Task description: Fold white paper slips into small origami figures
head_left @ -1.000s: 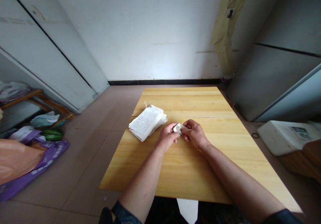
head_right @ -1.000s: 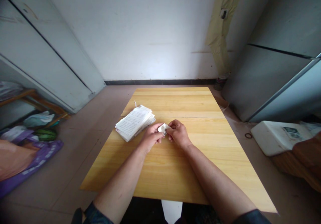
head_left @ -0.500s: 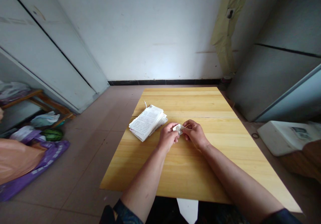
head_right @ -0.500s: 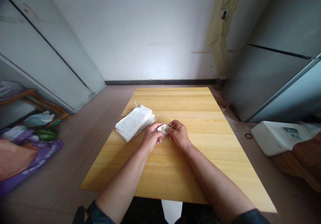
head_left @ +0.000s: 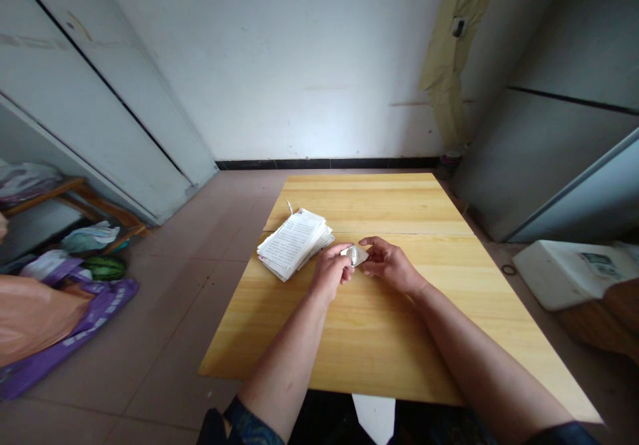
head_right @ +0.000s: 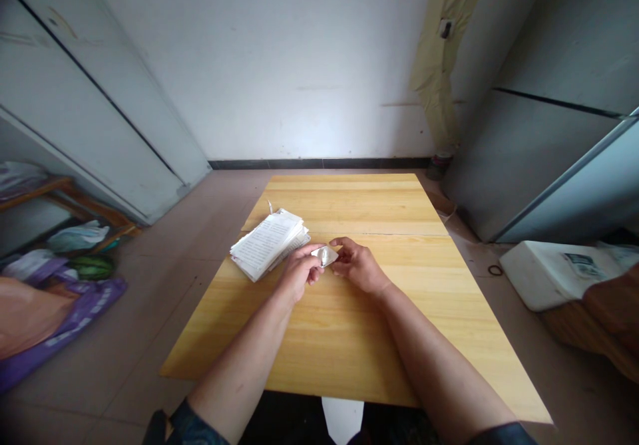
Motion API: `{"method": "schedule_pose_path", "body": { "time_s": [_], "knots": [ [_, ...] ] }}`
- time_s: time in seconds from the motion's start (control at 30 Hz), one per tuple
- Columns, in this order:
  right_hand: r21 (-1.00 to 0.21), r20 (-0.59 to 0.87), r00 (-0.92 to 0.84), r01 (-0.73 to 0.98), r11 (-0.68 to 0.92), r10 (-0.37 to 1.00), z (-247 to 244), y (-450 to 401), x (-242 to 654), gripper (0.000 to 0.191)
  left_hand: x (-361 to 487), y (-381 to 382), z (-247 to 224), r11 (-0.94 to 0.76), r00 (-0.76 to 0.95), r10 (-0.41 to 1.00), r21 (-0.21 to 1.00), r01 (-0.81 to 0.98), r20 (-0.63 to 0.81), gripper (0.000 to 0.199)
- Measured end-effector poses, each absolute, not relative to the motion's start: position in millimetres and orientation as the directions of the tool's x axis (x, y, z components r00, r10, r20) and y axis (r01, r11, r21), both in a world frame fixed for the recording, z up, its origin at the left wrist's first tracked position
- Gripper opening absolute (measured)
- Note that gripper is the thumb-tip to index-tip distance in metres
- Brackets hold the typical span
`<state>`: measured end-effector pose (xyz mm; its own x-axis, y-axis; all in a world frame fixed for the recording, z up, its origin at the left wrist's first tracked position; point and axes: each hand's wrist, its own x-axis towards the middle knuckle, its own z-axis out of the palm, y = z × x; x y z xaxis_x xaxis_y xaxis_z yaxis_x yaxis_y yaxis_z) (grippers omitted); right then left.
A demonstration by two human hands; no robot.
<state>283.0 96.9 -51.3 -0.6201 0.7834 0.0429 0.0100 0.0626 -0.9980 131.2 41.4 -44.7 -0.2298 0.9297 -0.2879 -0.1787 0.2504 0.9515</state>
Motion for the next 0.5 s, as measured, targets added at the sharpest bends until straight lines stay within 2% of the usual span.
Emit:
{"method": "schedule_pose_path", "body": {
  "time_s": [0.1,0.17,0.3,0.5],
  "knots": [
    [-0.969,0.161,-0.652,0.038,0.244,0.741,-52,98,287,0.021,131,41,-45,0.268,-0.224,0.927,0.949,-0.169,-0.302,0.061],
    [-0.954,0.195,-0.651,0.049,0.297,0.733,-53,100,288,0.013,129,39,-45,0.255,-0.198,0.939,0.956,-0.147,-0.281,0.063],
    [-0.94,0.218,-0.636,0.066,0.334,0.74,-54,103,290,0.018,122,35,-43,0.142,-0.09,0.985,0.987,-0.07,-0.148,0.063],
    [-0.947,0.21,-0.638,0.055,0.316,0.74,-56,107,294,0.02,116,33,-44,0.045,-0.036,0.998,0.997,0.057,-0.043,0.035]
  ]
}}
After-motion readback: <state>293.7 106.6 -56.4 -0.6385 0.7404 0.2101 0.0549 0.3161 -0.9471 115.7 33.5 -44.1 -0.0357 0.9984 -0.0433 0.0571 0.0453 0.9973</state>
